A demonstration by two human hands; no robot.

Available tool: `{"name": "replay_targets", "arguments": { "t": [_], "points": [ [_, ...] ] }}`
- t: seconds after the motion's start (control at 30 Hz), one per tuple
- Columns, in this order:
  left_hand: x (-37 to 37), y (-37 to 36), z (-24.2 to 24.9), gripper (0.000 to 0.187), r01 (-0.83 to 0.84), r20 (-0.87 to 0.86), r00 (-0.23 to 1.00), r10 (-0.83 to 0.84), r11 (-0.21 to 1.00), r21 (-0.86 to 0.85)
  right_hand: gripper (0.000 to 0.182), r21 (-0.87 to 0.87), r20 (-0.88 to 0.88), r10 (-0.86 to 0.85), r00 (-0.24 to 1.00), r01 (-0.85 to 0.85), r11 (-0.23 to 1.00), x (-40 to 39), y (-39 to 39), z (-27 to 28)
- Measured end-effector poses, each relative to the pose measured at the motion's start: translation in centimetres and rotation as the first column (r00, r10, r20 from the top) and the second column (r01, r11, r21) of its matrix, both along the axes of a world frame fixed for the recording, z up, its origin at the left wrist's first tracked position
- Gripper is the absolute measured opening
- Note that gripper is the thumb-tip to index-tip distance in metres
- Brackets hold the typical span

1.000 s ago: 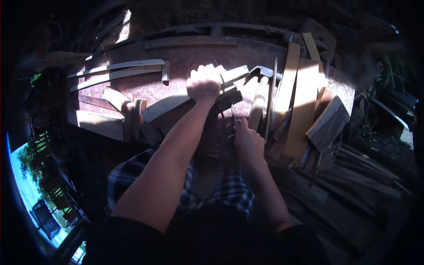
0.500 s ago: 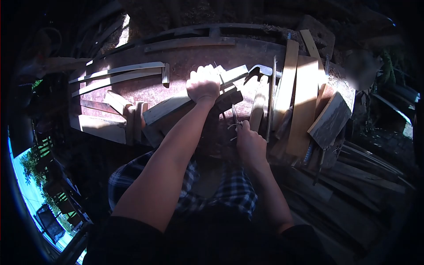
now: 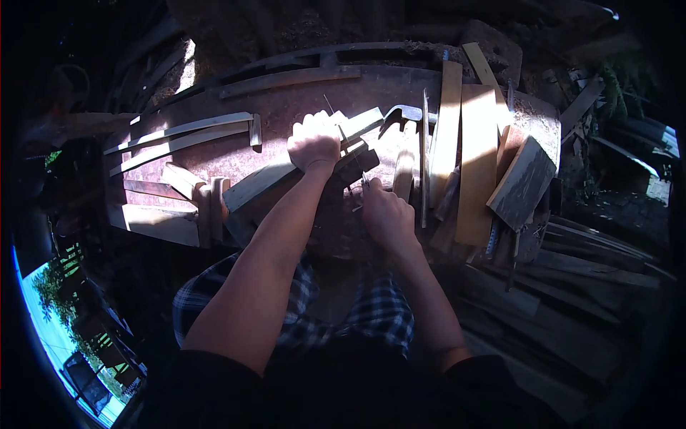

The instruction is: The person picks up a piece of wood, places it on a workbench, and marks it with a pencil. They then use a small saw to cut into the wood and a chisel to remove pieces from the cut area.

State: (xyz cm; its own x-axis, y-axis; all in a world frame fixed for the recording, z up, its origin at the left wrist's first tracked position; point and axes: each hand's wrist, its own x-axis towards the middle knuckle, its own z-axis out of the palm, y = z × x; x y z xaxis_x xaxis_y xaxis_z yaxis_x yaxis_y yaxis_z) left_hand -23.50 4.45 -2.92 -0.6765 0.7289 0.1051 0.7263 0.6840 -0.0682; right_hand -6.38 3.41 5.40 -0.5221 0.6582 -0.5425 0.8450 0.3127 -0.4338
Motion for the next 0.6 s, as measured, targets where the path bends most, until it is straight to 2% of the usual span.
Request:
{"name": "replay_targets", "arguments": {
  "t": [0.03,0.17,0.27,0.33,0.4,0.47,0.6],
  "points": [
    [-0.1,0.0,-0.1,0.016,0.001,0.006,1.000,-0.001,1.000,-0.028,0.020,0.019,-0.097,-0.017,0.995,0.019,1.000,-1.5,0.8,-1.1],
    [-0.2,-0.3,-0.6,0.016,-0.005,0.018,1.000,0.005,1.000,-0.028,0.017,0.052,-0.114,-0.018,0.993,0.024,0.998,-2.3,1.4,-1.5],
    [-0.3,-0.1,-0.6,0.016,-0.018,0.018,1.000,0.018,1.000,-0.023,0.017,-0.011,-0.039,-0.002,0.999,0.002,1.000,0.7,-0.4,1.3],
    [-0.4,-0.7,-0.8,0.016,-0.018,0.014,1.000,0.018,1.000,-0.022,0.021,-0.101,0.069,-0.044,0.997,0.051,0.994,1.9,-1.1,2.9],
    [-0.3,-0.3,-0.8,0.015,-0.002,0.013,1.000,0.002,1.000,0.008,0.021,-0.086,0.075,-0.028,0.997,0.034,0.996,1.1,-0.4,1.7],
    [-0.3,-0.2,-1.0,0.015,0.014,-0.009,1.000,-0.014,1.000,0.002,0.016,0.030,-0.098,-0.009,0.995,0.012,0.999,-1.1,0.9,0.1],
    [-0.5,-0.5,-1.6,0.014,0.027,-0.074,0.997,-0.023,0.998,0.050,0.019,0.039,-0.107,-0.012,0.994,0.016,0.999,-2.7,1.8,-1.9]
  ]
}}
